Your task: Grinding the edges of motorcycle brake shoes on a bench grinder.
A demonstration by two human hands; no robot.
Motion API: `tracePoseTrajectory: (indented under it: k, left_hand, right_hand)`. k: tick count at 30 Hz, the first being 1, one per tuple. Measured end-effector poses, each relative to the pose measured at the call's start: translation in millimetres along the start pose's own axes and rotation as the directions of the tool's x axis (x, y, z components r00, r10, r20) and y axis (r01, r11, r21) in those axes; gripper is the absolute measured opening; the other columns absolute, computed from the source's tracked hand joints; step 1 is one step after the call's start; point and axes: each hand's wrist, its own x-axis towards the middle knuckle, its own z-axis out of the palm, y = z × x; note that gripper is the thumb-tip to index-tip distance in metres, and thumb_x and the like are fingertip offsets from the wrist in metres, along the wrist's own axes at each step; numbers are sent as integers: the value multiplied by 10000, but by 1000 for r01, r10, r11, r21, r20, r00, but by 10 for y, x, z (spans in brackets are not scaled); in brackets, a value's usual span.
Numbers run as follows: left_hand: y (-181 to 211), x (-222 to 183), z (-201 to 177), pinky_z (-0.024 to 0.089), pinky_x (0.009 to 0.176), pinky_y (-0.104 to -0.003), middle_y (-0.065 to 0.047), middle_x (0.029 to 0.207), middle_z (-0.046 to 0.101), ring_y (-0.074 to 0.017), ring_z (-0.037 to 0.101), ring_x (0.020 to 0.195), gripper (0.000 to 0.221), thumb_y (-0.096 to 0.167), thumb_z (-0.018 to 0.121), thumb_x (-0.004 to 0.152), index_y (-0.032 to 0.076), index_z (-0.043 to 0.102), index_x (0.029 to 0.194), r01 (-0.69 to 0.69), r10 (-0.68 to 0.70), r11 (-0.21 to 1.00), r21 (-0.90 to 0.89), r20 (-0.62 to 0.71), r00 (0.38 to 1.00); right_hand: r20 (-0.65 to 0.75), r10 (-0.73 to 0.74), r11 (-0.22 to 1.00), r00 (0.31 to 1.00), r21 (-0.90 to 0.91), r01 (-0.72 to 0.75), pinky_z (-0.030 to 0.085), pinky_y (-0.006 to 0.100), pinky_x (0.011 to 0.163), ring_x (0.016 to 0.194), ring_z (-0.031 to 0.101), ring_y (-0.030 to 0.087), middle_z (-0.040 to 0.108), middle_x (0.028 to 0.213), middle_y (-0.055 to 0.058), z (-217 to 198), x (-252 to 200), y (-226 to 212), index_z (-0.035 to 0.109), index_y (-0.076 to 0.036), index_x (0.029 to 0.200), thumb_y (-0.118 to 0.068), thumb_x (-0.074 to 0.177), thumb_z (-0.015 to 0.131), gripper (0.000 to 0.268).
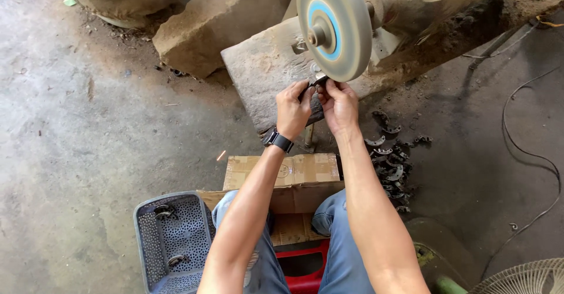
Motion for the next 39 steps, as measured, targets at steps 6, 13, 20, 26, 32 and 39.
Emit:
tracePoseTrajectory:
  k: [6, 13, 20, 26, 32, 39]
  left_hand:
    - [-65, -61, -132, 561, 758, -394, -190, 937, 734, -346, 727, 838, 170, 55, 722, 896, -23, 723, 1047, 35, -35, 999, 6, -8, 999]
    - [-51, -55, -227, 547, 750, -409, -190, 902, 728, -359, 716, 826, 193, 41, 751, 856, -28, 728, 1035, -10, 7, 998, 55, 58, 998]
    - [59, 25, -38, 549, 710, -402, -193, 894, 720, -353, 718, 796, 163, 28, 743, 858, -36, 728, 1007, -7, 8, 1000, -6, 118, 993]
    - [42, -24, -144, 523, 700, -428, -199, 860, 694, -392, 685, 786, 153, 31, 766, 845, -34, 725, 977, -28, 24, 998, 55, 76, 997]
    - [64, -90, -169, 530, 711, -418, -184, 857, 694, -375, 691, 786, 147, 32, 751, 856, -18, 718, 990, 0, -1, 999, 32, 18, 1000]
    - [56, -73, -45, 525, 712, -418, -186, 873, 694, -375, 683, 792, 165, 33, 757, 861, -20, 719, 1013, -19, 19, 1000, 19, 25, 1000]
  right_hand:
    - [60, 1, 998, 998, -65, 2, 546, 287, 743, 839, 646, 163, 696, 1001, 70, 27, 5, 79, 670, -15, 1158, -80, 1023, 639, 153]
    - [77, 95, 984, 992, -161, -82, 551, 277, 731, 873, 673, 170, 711, 1039, 58, 63, -160, -86, 665, -43, 1167, -88, 1033, 624, 148]
    - [-10, 34, 998, 999, -49, -35, 539, 274, 716, 864, 663, 156, 688, 1022, 52, -69, -48, -149, 664, -33, 1176, -75, 1021, 619, 167]
    - [94, -25, 995, 995, -94, 34, 502, 264, 682, 799, 619, 144, 670, 972, 47, -30, 7, -4, 665, -13, 1135, -77, 1041, 632, 118]
    - [87, -6, 984, 996, -176, 22, 506, 265, 675, 780, 619, 134, 674, 960, 46, -2, -17, 7, 679, -7, 1115, -79, 1048, 625, 112]
    - [50, -25, 989, 998, -148, 32, 510, 260, 676, 781, 629, 131, 673, 961, 37, -10, -58, -99, 677, -22, 1125, -70, 1029, 627, 118]
